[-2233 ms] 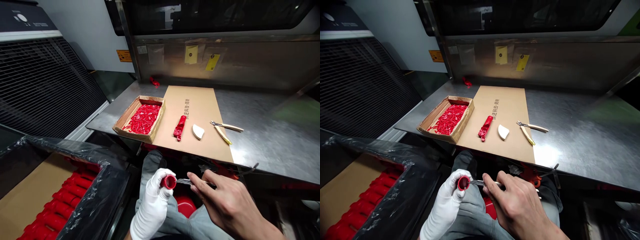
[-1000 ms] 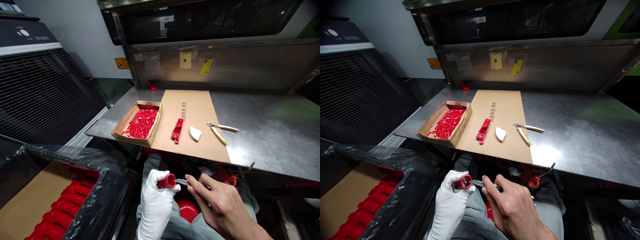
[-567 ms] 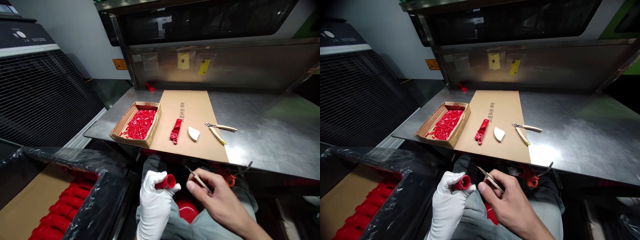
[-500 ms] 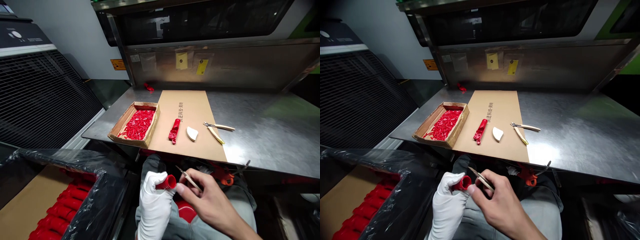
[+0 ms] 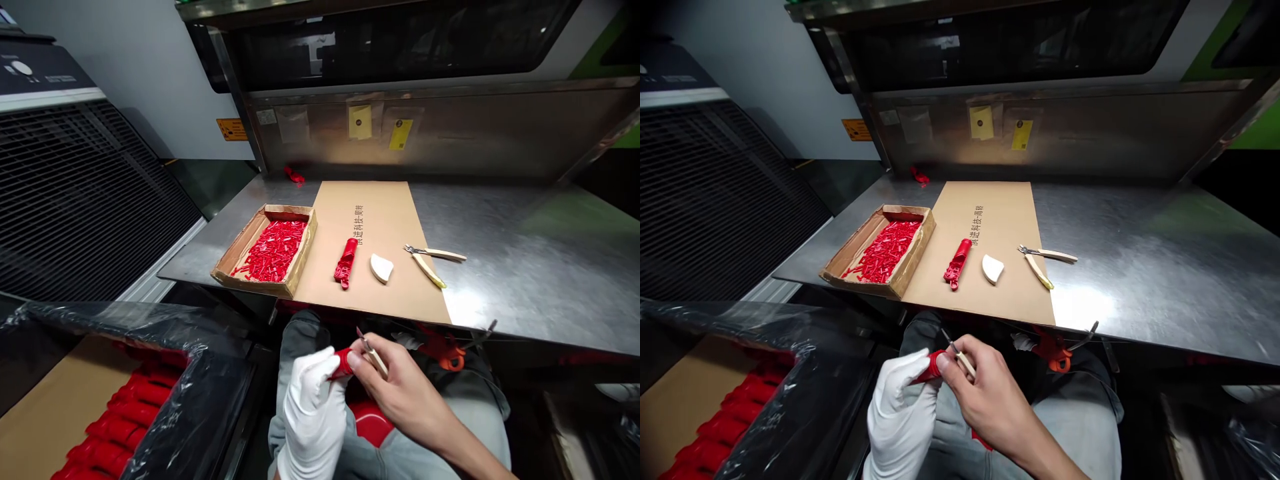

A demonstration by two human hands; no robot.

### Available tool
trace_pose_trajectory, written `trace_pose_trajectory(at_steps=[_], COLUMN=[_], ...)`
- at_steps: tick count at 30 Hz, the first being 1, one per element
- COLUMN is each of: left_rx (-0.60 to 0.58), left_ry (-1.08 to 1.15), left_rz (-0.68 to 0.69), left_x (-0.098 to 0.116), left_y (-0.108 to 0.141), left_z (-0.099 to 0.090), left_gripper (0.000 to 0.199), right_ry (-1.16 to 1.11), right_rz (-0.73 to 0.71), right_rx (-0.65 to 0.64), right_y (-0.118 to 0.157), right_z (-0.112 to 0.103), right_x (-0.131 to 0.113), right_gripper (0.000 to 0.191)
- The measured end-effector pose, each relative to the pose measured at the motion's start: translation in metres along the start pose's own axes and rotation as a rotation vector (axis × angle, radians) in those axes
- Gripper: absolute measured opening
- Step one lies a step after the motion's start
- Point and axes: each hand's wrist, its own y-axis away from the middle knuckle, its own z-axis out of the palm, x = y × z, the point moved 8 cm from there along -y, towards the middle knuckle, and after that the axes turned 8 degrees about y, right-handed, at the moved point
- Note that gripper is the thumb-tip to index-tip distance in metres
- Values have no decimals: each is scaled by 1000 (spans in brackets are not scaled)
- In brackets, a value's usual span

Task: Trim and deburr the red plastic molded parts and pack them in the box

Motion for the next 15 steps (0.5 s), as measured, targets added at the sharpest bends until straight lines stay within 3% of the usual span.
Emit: trace_pose_trajectory(at_steps=[4,7,10,13,15], left_rx=[-153,-287,-286,-258,-309], left_ry=[-76,-73,14,27,38], left_rz=[28,-52,-103,-52,-32], left_x=[-2,-12,-19,-17,-15], left_y=[3,9,15,15,12], left_z=[7,16,21,22,22], left_gripper=[27,22,21,23,23], right_ry=[51,114,174,237,275], right_rz=[-43,-72,-92,-112,-132], right_rx=[-91,-105,-101,-107,-130], right_y=[-1,0,0,1,2], right_z=[2,-2,-1,-1,-4], right_x=[-6,-7,-7,-11,-16], right_gripper=[24,19,14,13,17])
